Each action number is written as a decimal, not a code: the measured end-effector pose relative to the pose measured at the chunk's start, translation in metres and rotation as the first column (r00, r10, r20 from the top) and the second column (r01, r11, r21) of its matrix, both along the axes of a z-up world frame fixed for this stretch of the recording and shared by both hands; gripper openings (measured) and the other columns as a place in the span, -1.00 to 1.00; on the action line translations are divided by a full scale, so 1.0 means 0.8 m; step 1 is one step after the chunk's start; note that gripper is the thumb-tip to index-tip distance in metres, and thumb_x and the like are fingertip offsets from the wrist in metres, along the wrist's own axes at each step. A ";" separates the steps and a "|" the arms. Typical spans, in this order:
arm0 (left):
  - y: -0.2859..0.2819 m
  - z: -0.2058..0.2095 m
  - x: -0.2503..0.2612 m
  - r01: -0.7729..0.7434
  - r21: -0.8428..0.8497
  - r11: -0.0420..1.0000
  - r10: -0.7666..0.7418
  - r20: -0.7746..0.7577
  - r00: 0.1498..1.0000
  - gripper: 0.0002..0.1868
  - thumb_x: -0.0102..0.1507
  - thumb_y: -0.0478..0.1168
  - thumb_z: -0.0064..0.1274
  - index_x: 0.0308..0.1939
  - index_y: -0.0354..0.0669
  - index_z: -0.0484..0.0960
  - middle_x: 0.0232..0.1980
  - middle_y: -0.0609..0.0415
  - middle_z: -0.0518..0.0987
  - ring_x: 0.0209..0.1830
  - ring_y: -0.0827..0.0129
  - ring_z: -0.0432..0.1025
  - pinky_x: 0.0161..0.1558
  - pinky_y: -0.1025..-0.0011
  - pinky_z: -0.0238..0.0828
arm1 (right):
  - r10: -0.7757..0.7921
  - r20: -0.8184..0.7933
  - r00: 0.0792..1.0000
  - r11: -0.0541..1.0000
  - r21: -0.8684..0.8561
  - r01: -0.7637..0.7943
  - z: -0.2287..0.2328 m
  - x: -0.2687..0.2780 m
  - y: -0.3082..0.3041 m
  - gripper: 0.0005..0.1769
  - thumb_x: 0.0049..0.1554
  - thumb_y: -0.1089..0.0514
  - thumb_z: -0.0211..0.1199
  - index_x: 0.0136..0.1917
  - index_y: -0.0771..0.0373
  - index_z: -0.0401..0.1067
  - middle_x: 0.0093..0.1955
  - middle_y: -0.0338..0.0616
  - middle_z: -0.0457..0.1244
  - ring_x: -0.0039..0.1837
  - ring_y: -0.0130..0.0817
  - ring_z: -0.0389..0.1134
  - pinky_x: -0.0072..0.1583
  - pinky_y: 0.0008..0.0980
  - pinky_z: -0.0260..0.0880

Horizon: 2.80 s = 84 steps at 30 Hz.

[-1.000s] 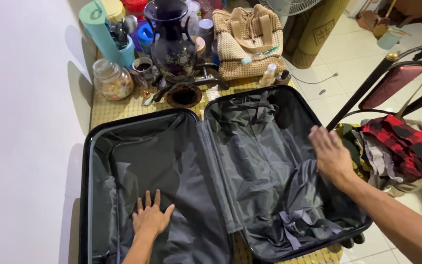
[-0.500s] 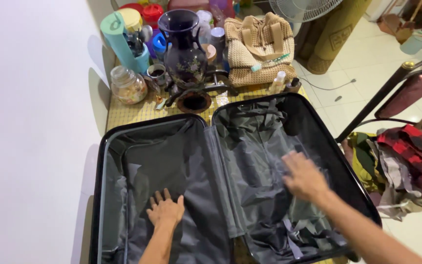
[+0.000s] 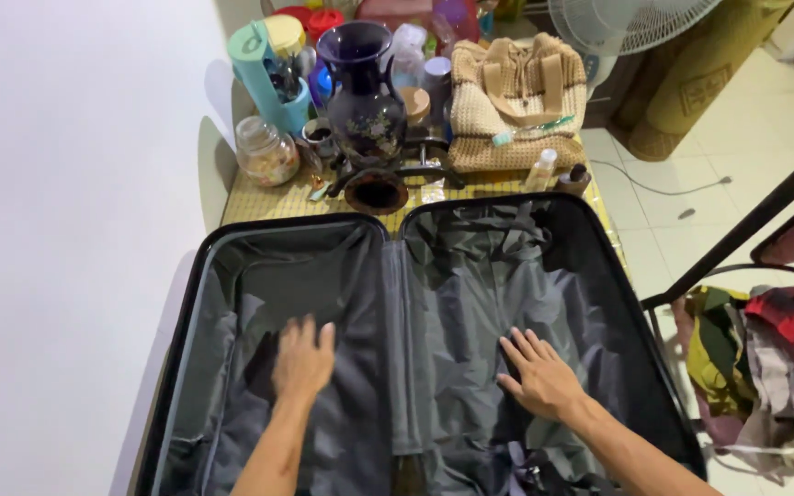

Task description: Folding and packing clothes into a silver suitcase.

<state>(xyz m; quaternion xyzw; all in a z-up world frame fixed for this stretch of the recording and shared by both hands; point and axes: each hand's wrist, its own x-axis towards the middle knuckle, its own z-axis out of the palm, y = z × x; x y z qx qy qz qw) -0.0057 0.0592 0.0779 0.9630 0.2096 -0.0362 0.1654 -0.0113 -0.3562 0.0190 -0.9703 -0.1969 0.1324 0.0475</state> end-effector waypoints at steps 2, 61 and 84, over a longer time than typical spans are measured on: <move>-0.049 0.013 0.000 0.109 -0.107 0.988 -0.094 0.137 0.986 -0.29 0.36 0.24 -0.25 0.48 -0.08 0.31 0.57 -0.21 0.18 0.58 -0.04 0.05 0.45 0.12 0.06 | -0.016 -0.026 1.000 0.999 -0.044 0.015 0.016 0.010 -0.008 -0.16 0.23 -0.32 0.02 0.58 0.16 -0.01 0.65 -0.01 -0.15 0.66 -0.02 -0.21 0.57 -0.04 -0.19; -1.000 -0.206 0.160 0.763 -0.311 0.567 -0.751 0.184 0.634 -0.44 0.13 0.01 0.27 0.18 -0.07 0.61 0.13 -0.21 0.57 0.15 -0.10 0.45 0.15 0.08 0.40 | -0.800 -0.253 0.543 0.544 0.072 0.836 -0.073 -0.041 -0.746 0.32 -0.25 -0.48 0.50 0.56 0.12 0.04 0.54 0.05 0.01 0.51 0.13 0.07 0.43 0.14 0.15; -1.047 -0.218 0.174 0.438 -0.760 0.480 -0.597 0.083 0.798 -0.67 0.23 -0.30 0.13 0.08 -0.22 0.58 -0.14 -0.07 0.72 -0.22 0.01 0.70 -0.13 0.18 0.63 | -0.885 0.030 0.466 0.377 0.632 0.677 -0.086 -0.033 -0.795 -0.70 0.02 0.25 0.10 0.04 0.36 0.42 -0.14 0.27 0.35 0.00 0.23 0.40 0.06 0.03 0.38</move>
